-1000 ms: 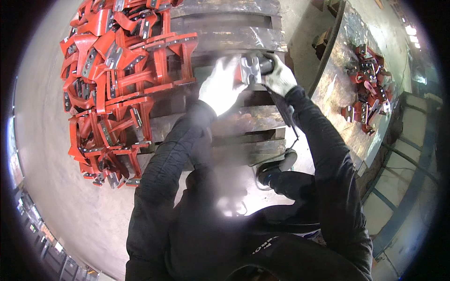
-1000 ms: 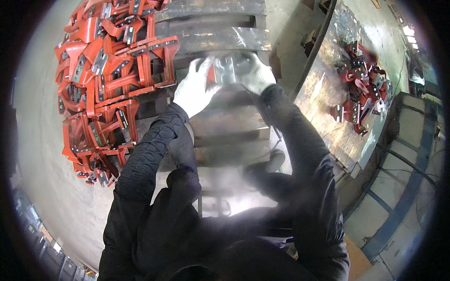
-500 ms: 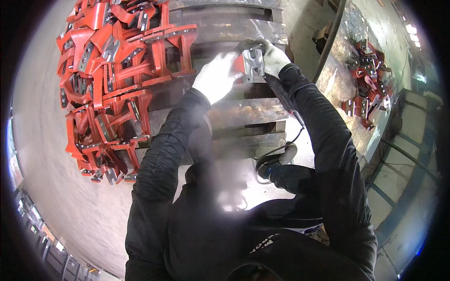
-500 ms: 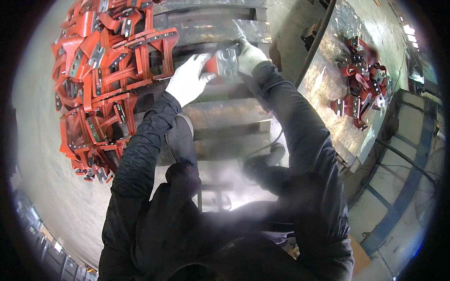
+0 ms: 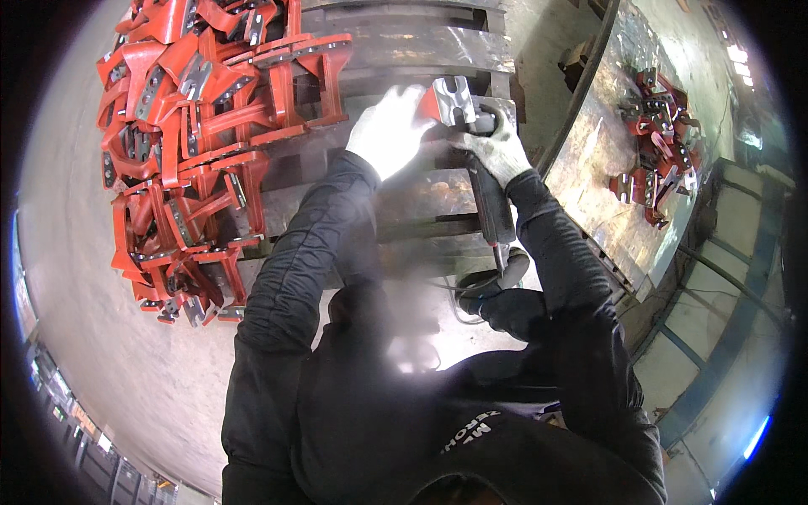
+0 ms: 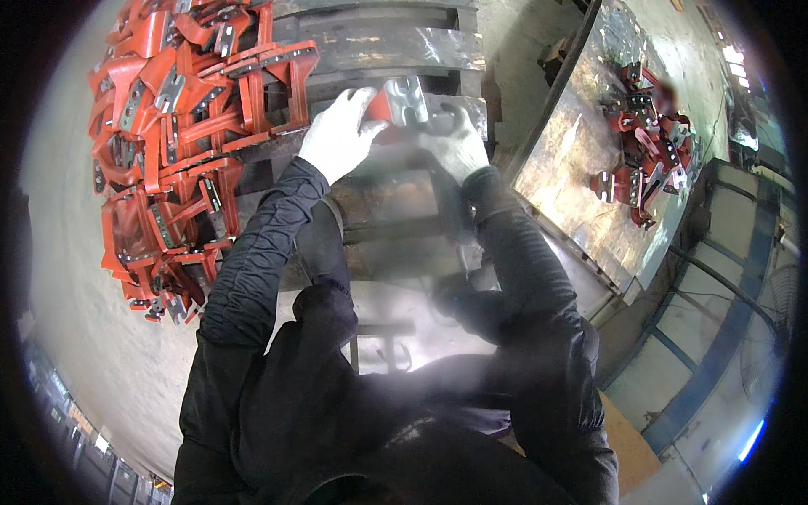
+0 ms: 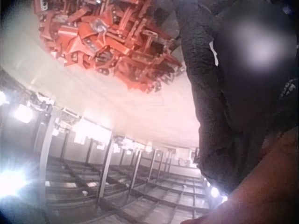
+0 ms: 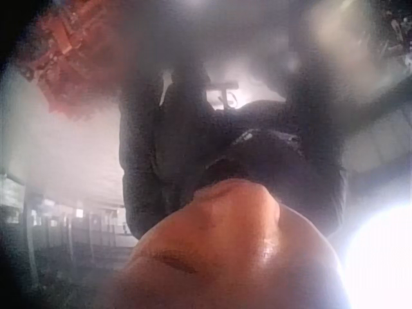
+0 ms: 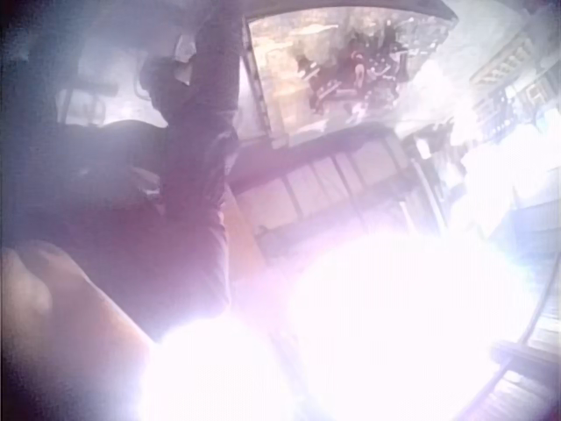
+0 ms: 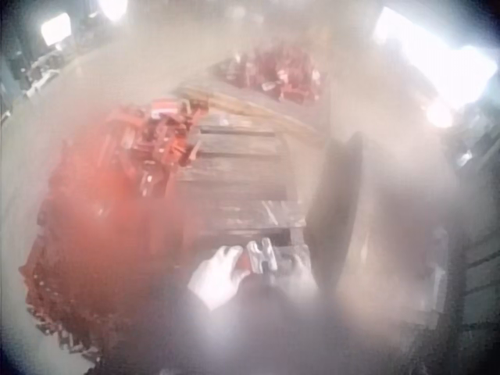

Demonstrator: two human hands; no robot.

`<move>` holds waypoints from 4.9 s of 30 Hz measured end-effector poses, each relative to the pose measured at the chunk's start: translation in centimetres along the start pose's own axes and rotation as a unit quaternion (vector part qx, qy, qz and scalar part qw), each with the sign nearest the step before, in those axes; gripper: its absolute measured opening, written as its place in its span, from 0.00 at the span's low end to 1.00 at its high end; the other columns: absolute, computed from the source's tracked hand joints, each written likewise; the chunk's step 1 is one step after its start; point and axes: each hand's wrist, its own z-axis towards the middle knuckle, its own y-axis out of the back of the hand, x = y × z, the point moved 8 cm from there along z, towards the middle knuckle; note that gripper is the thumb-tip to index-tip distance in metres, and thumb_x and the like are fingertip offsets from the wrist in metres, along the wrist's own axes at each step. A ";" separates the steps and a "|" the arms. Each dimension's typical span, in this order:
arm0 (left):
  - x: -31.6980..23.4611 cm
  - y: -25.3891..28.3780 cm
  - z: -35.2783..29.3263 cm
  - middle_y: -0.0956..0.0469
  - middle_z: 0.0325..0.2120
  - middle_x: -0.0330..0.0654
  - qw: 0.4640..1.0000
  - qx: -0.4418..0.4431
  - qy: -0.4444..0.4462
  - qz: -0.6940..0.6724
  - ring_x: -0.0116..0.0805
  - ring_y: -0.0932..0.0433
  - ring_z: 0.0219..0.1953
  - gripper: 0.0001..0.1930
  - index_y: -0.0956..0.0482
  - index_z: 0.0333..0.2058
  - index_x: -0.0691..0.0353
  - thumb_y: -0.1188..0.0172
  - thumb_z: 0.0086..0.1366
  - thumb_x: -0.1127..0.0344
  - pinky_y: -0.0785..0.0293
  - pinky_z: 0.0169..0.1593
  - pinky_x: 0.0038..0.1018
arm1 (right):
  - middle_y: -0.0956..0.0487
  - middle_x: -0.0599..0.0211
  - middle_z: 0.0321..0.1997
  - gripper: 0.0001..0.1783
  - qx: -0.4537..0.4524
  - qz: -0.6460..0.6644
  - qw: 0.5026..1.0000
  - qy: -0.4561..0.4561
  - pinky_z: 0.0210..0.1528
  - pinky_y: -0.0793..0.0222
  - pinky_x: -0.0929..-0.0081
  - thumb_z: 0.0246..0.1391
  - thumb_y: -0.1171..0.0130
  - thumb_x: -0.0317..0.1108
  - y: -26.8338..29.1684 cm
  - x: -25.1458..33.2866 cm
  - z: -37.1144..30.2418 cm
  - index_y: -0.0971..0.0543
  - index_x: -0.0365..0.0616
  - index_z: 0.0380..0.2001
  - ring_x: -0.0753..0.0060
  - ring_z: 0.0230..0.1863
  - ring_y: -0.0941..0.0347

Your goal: The person uses an angle grinder to smooth the edges of red metal parts. They pick up each part from a pile on a wooden pallet, grind its edges while holding it with a gloved hand, and place it back on the pallet.

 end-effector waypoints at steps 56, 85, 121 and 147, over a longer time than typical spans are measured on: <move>-2.6 -0.5 2.1 0.25 0.52 0.54 0.993 0.033 -0.051 0.103 0.57 0.19 0.47 0.29 0.31 0.62 0.56 0.42 0.67 0.50 0.21 0.50 0.46 | 0.20 0.54 0.50 0.39 -0.139 -0.194 0.958 0.160 0.49 0.22 0.64 0.40 0.22 0.41 0.1 -2.2 -3.2 0.27 0.43 0.56 0.54 0.47 0.20; -2.7 -0.3 2.0 0.24 0.52 0.52 0.993 0.033 -0.041 0.108 0.57 0.18 0.46 0.28 0.30 0.61 0.55 0.41 0.67 0.50 0.21 0.50 0.46 | 0.19 0.47 0.54 0.50 -0.027 -0.082 0.995 -0.057 0.56 0.25 0.63 0.44 0.27 0.52 2.1 0.2 -6.0 0.35 0.46 0.67 0.47 0.53 0.20; -2.6 -0.5 2.1 0.25 0.52 0.55 0.993 0.000 -0.060 0.105 0.57 0.19 0.47 0.29 0.28 0.60 0.59 0.40 0.67 0.47 0.22 0.51 0.45 | 0.18 0.56 0.50 0.50 -0.069 -0.192 0.977 0.064 0.53 0.25 0.66 0.43 0.24 0.59 0.5 -0.1 4.7 0.34 0.41 0.62 0.55 0.48 0.19; -2.2 -0.5 2.0 0.27 0.58 0.60 0.993 0.005 -0.056 0.107 0.60 0.21 0.53 0.31 0.29 0.62 0.57 0.41 0.67 0.45 0.24 0.57 0.44 | 0.16 0.44 0.41 0.52 0.111 -0.176 0.977 0.052 0.47 0.23 0.57 0.41 0.25 0.58 0.1 6.5 -2.9 0.33 0.40 0.64 0.43 0.43 0.18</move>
